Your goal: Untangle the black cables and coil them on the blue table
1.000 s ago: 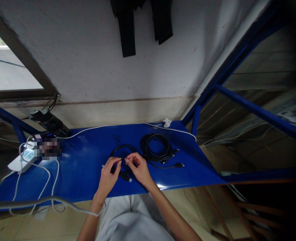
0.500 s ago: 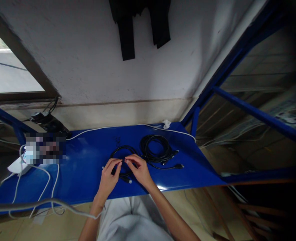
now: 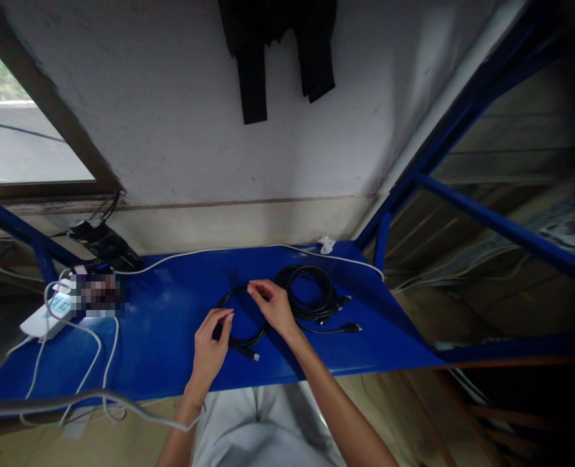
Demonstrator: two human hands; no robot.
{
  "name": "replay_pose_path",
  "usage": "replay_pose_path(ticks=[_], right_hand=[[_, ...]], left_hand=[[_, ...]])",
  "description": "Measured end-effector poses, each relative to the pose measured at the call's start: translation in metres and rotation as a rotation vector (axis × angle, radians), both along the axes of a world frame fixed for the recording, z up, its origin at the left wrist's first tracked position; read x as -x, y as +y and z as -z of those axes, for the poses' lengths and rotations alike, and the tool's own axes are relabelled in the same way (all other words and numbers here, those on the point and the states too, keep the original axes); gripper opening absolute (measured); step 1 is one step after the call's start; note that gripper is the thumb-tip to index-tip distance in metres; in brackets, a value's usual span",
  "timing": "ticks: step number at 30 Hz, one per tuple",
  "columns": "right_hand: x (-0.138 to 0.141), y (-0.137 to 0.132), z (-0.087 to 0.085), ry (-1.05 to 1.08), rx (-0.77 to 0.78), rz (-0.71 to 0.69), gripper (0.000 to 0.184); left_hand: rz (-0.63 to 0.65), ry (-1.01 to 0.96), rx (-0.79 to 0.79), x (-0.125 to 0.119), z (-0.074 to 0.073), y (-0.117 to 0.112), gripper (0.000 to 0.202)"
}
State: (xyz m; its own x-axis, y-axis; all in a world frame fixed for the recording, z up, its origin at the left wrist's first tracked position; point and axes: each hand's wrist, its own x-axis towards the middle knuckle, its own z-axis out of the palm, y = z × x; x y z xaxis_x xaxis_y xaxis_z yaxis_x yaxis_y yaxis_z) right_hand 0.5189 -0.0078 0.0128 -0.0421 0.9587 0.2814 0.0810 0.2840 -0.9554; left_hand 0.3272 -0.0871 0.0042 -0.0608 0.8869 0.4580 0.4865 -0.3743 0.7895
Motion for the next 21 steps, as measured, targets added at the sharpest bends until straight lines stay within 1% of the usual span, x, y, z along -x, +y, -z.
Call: replay_pose_path(ticks=[3, 4, 5, 8, 10, 13, 15, 18, 21], right_hand=[[0.004, -0.008, -0.006, -0.029, 0.049, -0.256, 0.036], [0.005, -0.013, -0.008, -0.048, 0.054, -0.314, 0.036], [0.005, -0.018, -0.010, -0.070, 0.052, -0.343, 0.035], [0.005, -0.032, -0.014, -0.120, 0.047, -0.320, 0.032], [0.005, -0.040, -0.015, -0.101, 0.062, -0.325, 0.031], [0.002, -0.049, -0.015, -0.077, 0.074, -0.324, 0.027], [-0.003, -0.055, -0.014, -0.094, 0.086, -0.260, 0.021], [-0.014, -0.061, -0.012, -0.097, 0.139, -0.185, 0.021], [-0.030, -0.066, -0.011, -0.036, 0.144, -0.165, 0.021]], left_hand=[[-0.006, -0.019, 0.004, 0.001, 0.003, 0.002, 0.018], [-0.009, -0.025, 0.006, 0.001, 0.005, 0.002, 0.018], [-0.016, -0.030, 0.007, 0.001, 0.006, 0.003, 0.018], [-0.053, -0.040, 0.005, 0.002, 0.007, 0.004, 0.018], [-0.051, -0.033, -0.015, 0.002, 0.006, 0.003, 0.017], [0.014, 0.008, -0.077, 0.001, 0.006, 0.000, 0.019], [0.068, 0.064, -0.127, -0.001, 0.007, -0.003, 0.023], [0.141, 0.160, -0.189, -0.003, 0.009, -0.005, 0.029], [0.154, 0.249, -0.158, -0.002, 0.007, 0.000, 0.030]])
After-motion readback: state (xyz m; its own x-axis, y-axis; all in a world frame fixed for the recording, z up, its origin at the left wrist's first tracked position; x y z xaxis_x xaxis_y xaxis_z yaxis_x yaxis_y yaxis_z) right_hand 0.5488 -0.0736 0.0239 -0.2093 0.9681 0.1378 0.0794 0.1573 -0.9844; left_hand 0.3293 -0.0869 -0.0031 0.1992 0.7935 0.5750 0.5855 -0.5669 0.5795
